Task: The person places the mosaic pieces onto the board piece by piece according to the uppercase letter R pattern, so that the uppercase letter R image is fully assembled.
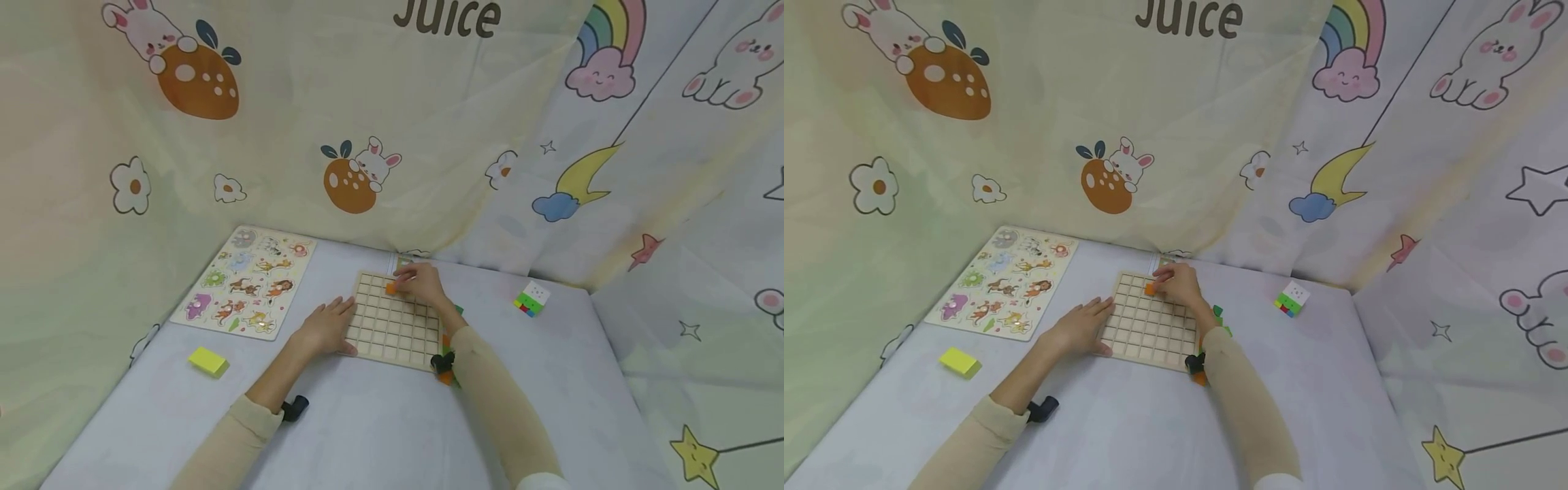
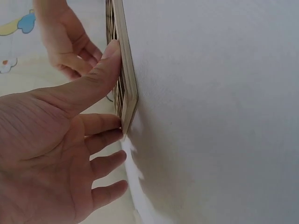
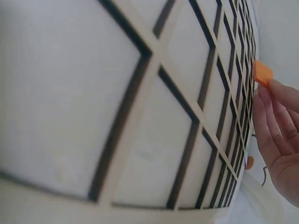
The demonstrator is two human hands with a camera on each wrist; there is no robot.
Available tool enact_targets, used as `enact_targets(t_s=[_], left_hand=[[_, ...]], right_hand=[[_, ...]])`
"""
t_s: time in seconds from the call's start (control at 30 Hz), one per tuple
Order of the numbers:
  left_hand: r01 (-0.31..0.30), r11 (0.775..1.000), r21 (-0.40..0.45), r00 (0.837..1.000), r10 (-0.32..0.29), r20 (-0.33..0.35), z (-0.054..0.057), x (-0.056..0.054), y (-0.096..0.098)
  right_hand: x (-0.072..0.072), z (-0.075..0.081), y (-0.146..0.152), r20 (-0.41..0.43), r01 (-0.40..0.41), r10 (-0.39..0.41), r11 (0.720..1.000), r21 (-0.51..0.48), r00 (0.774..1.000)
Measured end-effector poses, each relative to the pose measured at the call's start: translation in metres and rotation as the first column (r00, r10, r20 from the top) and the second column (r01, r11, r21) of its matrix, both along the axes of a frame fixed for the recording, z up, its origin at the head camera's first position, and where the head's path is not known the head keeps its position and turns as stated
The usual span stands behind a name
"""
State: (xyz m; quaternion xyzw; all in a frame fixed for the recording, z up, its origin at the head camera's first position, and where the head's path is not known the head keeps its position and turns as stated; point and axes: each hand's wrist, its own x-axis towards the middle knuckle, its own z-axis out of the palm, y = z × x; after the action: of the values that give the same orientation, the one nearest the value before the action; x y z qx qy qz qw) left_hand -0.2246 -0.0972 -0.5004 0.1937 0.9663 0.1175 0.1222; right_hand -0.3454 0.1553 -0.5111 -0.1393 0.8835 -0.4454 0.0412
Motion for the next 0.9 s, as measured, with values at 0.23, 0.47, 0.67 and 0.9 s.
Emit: enact_targets(t_s=[0.23, 0.47, 0.67, 0.9], left_hand=[[0.001, 1.0, 0.024, 1.0, -0.001, 0.013, 0.0, -0.001, 0.002], [-0.002, 1.0, 0.003, 1.0, 0.002, 0.011, 0.002, -0.002, 0.001], [0.002, 1.0, 0.024, 1.0, -0.002, 0.007, 0.0, -0.002, 0.003], [-0.007, 1.0, 0.02, 1.0, 0.006, 0.003, -0.002, -0.002, -0.001]], right_hand=[[0.002, -0.003, -0.006, 0.011, -0.01, 0.009, 0.999, 0.047, 1.0], [0.002, -0.006, -0.013, -0.014, -0.018, 0.02, 0.991, 0.13, 1.0], [0.008, 0.003, -0.002, -0.017, -0.027, 0.03, 0.99, 0.139, 0.999], [0.017, 0.019, 0.017, -0.067, -0.048, 0.056, 0.991, 0.122, 0.996]])
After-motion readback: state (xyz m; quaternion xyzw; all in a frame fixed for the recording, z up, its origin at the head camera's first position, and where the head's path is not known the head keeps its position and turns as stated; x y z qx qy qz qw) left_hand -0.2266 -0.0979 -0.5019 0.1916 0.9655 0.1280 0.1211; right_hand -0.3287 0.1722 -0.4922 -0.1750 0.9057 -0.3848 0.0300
